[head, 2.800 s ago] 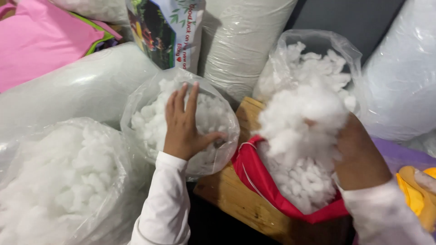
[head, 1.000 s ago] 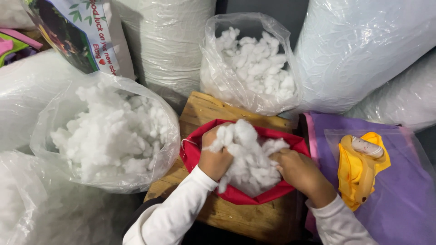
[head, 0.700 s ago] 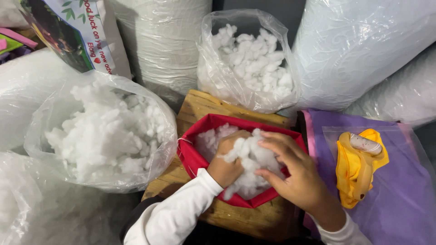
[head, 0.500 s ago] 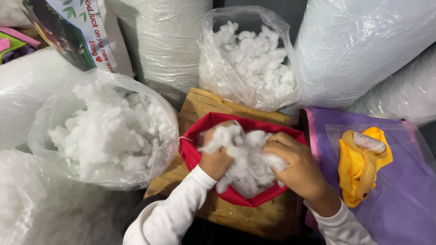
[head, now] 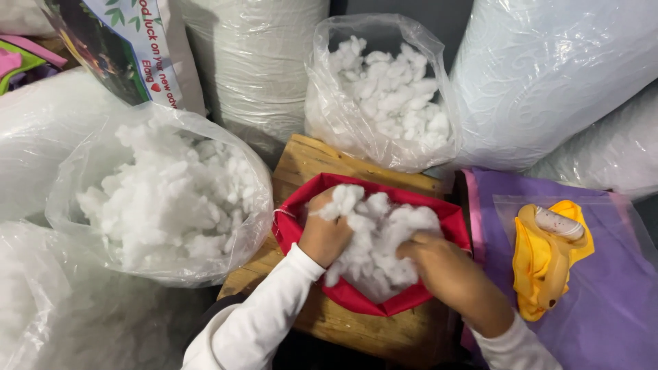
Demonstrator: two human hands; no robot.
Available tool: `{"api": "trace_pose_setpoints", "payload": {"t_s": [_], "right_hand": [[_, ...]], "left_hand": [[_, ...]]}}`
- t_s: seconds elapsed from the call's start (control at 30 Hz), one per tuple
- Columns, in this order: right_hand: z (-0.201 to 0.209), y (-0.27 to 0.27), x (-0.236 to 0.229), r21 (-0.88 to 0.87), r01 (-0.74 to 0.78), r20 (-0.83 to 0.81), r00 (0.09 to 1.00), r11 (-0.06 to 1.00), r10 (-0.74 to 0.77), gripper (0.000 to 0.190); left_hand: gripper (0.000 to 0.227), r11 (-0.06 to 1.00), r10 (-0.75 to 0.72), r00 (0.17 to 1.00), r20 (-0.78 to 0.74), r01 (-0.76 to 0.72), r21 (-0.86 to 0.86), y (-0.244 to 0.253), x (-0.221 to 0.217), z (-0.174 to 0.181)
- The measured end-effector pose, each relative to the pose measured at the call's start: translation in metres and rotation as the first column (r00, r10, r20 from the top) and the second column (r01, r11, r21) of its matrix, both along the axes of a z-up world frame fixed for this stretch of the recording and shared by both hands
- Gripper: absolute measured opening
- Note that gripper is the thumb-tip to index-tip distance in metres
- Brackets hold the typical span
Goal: Filling a red fabric pillowcase with white polyester fiberfill stuffing from large bags
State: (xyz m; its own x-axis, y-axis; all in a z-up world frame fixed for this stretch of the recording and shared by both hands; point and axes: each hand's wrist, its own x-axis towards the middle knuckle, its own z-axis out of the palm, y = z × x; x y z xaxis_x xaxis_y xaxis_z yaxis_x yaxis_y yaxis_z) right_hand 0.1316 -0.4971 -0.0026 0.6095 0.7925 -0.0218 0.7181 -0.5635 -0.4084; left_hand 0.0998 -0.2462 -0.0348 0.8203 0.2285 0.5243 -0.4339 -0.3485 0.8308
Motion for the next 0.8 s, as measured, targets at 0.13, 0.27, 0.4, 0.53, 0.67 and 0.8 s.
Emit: {"api": "trace_pose_setpoints", "payload": {"t_s": [0.13, 0.27, 0.4, 0.53, 0.67, 0.8], "right_hand": [[-0.014, 0.035, -0.002, 0.117, -0.254, -0.192, 0.943, 0.960, 0.273, 0.028], [0.055, 0.043, -0.022, 0.310, -0.157, -0.066, 0.980, 0.937, 0.187, 0.028], [0.095, 0.055, -0.041, 0.483, -0.013, 0.072, 0.997, 0.875, -0.026, 0.071], [0.048, 0.066, -0.023, 0.482, -0.075, 0.248, 0.967, 0.873, -0.054, 0.039], [0.021, 0.058, -0.002, 0.314, -0.023, 0.266, 0.962, 0.949, -0.065, 0.008], [0.022, 0.067, -0.005, 0.376, -0.009, 0.279, 0.955, 0.927, -0.104, 0.012]], "left_hand": [[0.026, 0.998, -0.034, 0.999, -0.007, 0.033, -0.048, -0.001, -0.001, 0.000], [0.022, 0.995, -0.096, 0.994, 0.043, 0.098, -0.034, -0.003, -0.002, 0.003], [0.036, 0.990, -0.124, 0.987, 0.105, 0.116, 0.082, -0.015, -0.002, -0.005], [0.009, 0.972, -0.224, 0.971, 0.083, 0.229, -0.059, -0.015, -0.007, 0.013], [0.044, 0.992, -0.032, 0.999, -0.040, 0.027, -0.121, 0.024, -0.007, 0.011], [0.039, 0.969, 0.107, 0.994, -0.034, -0.112, -0.218, 0.038, -0.001, -0.002]]}}
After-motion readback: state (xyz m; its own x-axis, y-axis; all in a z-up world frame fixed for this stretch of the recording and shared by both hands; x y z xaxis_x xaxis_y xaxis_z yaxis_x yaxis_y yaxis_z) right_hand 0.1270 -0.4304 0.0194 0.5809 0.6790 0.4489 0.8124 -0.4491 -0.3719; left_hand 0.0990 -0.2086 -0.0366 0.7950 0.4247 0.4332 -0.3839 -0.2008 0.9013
